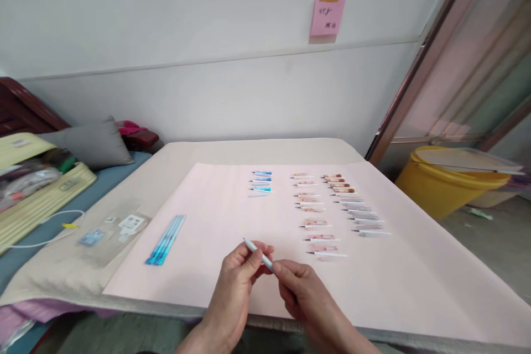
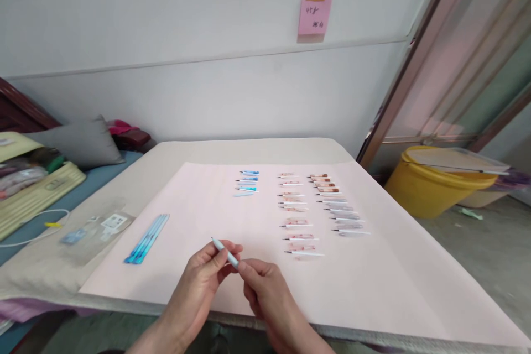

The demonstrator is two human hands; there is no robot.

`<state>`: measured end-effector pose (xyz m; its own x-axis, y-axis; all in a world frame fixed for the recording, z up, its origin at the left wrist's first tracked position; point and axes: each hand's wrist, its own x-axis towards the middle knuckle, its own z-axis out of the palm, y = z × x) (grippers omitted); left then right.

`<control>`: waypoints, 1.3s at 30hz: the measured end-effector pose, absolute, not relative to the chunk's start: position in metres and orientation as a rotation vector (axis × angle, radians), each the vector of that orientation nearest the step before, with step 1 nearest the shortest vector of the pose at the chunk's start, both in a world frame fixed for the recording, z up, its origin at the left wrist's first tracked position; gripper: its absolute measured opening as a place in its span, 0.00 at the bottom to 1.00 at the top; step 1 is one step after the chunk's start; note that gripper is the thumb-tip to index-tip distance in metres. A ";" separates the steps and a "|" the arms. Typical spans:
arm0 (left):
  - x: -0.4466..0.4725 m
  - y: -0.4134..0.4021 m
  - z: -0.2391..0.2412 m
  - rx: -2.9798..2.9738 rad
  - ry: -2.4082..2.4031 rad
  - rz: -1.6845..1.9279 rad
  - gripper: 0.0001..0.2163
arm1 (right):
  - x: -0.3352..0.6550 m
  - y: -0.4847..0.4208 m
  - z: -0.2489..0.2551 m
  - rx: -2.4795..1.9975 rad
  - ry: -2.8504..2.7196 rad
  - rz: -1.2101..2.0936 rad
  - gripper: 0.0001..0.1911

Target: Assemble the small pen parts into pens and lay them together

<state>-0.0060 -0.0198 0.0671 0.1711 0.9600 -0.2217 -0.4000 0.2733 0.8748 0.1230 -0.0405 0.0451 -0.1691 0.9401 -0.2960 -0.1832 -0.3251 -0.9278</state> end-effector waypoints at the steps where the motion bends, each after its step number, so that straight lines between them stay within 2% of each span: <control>1: -0.006 -0.020 0.065 0.744 0.945 1.129 0.09 | 0.122 -0.040 0.046 -1.245 -1.073 1.505 0.18; 4: -0.008 -0.019 0.058 0.681 1.022 1.172 0.08 | 0.121 -0.040 0.047 -1.300 -1.253 1.219 0.15; 5: -0.008 -0.018 0.057 0.677 1.018 1.171 0.07 | 0.121 -0.041 0.046 -1.308 -1.245 1.247 0.15; 9: -0.009 -0.016 0.059 0.731 0.885 1.100 0.08 | 0.122 -0.040 0.038 -1.260 -0.982 1.689 0.20; 11: -0.009 -0.015 0.061 0.732 0.862 1.084 0.08 | 0.123 -0.039 0.037 -1.256 -0.954 1.684 0.20; 15: -0.012 -0.013 0.060 0.700 0.969 1.136 0.06 | 0.122 -0.037 0.040 -1.322 -1.140 1.417 0.19; 20: -0.014 -0.011 0.060 0.735 0.893 1.074 0.06 | 0.122 -0.040 0.036 -1.264 -0.920 1.727 0.20; 25: -0.013 -0.011 0.059 0.691 0.964 1.131 0.06 | 0.122 -0.040 0.042 -1.350 -1.225 1.261 0.16; 26: -0.013 -0.010 0.058 0.691 0.963 1.134 0.06 | 0.123 -0.040 0.043 -1.350 -1.226 1.279 0.16; 30: -0.014 -0.009 0.059 0.714 0.882 1.075 0.06 | 0.124 -0.041 0.044 -1.241 -0.877 1.822 0.19; 31: -0.014 -0.009 0.059 0.710 0.881 1.066 0.07 | 0.124 -0.041 0.042 -1.220 -0.822 1.869 0.19; 36: -0.013 -0.011 0.056 0.670 0.971 1.108 0.06 | 0.122 -0.040 0.042 -1.313 -1.087 1.426 0.18; 39: -0.012 -0.012 0.059 0.756 0.904 1.081 0.06 | 0.123 -0.041 0.043 -1.229 -0.917 1.705 0.18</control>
<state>-0.0120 -0.0125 0.0592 0.2016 0.9506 -0.2360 -0.4010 0.3000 0.8656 0.1229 -0.0408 0.0430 -0.1841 0.9139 -0.3618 -0.2017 -0.3954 -0.8961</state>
